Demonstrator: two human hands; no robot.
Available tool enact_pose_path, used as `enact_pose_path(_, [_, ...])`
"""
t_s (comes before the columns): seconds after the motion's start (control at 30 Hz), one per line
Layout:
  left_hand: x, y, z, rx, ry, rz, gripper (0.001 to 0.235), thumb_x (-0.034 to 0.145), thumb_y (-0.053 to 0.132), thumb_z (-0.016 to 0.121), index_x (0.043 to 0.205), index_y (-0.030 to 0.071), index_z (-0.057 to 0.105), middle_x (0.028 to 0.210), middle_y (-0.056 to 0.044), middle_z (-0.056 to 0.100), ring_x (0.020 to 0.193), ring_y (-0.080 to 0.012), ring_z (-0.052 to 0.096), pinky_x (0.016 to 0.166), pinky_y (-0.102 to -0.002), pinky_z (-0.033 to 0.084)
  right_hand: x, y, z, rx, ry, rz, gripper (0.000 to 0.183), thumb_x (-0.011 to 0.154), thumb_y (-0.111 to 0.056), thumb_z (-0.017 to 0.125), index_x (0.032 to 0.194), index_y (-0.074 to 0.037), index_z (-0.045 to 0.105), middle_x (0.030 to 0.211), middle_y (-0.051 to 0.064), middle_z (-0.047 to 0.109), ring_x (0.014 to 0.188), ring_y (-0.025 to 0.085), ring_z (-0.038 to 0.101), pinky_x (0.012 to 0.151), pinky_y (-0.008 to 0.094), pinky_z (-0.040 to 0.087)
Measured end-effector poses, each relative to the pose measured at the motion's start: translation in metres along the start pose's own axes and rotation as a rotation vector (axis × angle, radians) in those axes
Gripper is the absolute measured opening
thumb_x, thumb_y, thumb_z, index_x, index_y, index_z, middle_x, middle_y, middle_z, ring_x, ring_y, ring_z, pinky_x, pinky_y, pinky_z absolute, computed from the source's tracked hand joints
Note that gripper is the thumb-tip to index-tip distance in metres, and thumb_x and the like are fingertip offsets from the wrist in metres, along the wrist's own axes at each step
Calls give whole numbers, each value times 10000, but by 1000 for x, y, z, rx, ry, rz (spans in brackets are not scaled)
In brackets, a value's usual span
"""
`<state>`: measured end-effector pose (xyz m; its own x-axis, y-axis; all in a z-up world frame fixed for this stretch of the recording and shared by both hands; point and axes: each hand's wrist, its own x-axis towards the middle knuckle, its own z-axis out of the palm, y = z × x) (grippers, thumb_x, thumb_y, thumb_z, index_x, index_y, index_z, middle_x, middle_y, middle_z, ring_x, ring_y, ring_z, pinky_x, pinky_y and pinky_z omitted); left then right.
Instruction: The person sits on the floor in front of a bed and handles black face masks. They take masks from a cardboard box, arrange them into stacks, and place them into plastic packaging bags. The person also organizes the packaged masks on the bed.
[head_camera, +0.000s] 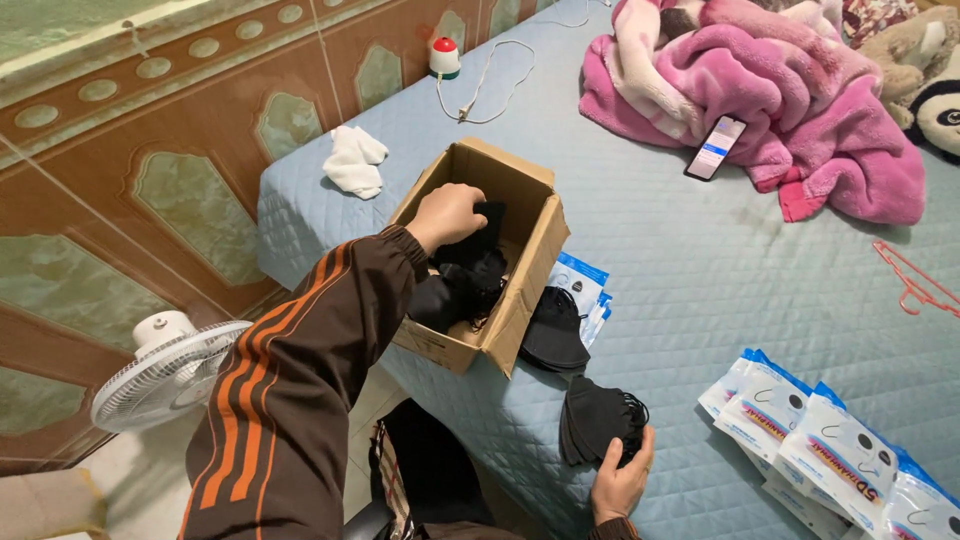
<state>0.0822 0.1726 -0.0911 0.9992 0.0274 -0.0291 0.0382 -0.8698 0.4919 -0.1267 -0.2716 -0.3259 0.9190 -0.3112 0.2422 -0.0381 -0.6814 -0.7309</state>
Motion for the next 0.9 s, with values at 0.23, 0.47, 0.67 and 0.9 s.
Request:
enact_pose_path(0.23, [93, -60, 111, -42, -413, -179, 536, 841, 254, 786, 1344, 101, 678, 1279, -102, 706, 1120, -292, 678, 853, -410, 557, 0, 4, 6, -29, 24, -35, 648, 1023, -372, 470, 1567, -45, 341, 1628, 222, 346, 1485, 417, 352, 1148, 533, 357])
enact_pose_path(0.47, [62, -43, 89, 286, -201, -110, 277, 920, 141, 575, 1112, -30, 678, 1112, -269, 687, 1010, -462, 668, 812, -529, 569, -2, -2, 4, -65, 55, -153, 617, 1040, -374, 465, 1547, -32, 379, 1595, 222, 403, 1474, 427, 368, 1222, 538, 280])
enact_pose_path(0.67, [-77, 103, 11, -253, 280, 426, 324, 980, 97, 662, 1283, -19, 652, 1023, -236, 674, 972, -409, 679, 809, -484, 569, 0, 6, 13, -52, 196, -298, 606, 1033, -305, 572, 1542, -14, 419, 1513, 287, 472, 1362, 434, 485, 1206, 507, 282])
enact_pose_path(0.9, [-201, 143, 188, -708, -375, 77, 770, 941, 496, 717, 1422, -77, 534, 1299, -314, 632, 1186, -415, 653, 959, -500, 557, 3, 9, -1, 200, -29, -46, 631, 1061, -291, 521, 1617, -117, 279, 1581, 203, 402, 1446, 379, 396, 1197, 519, 319])
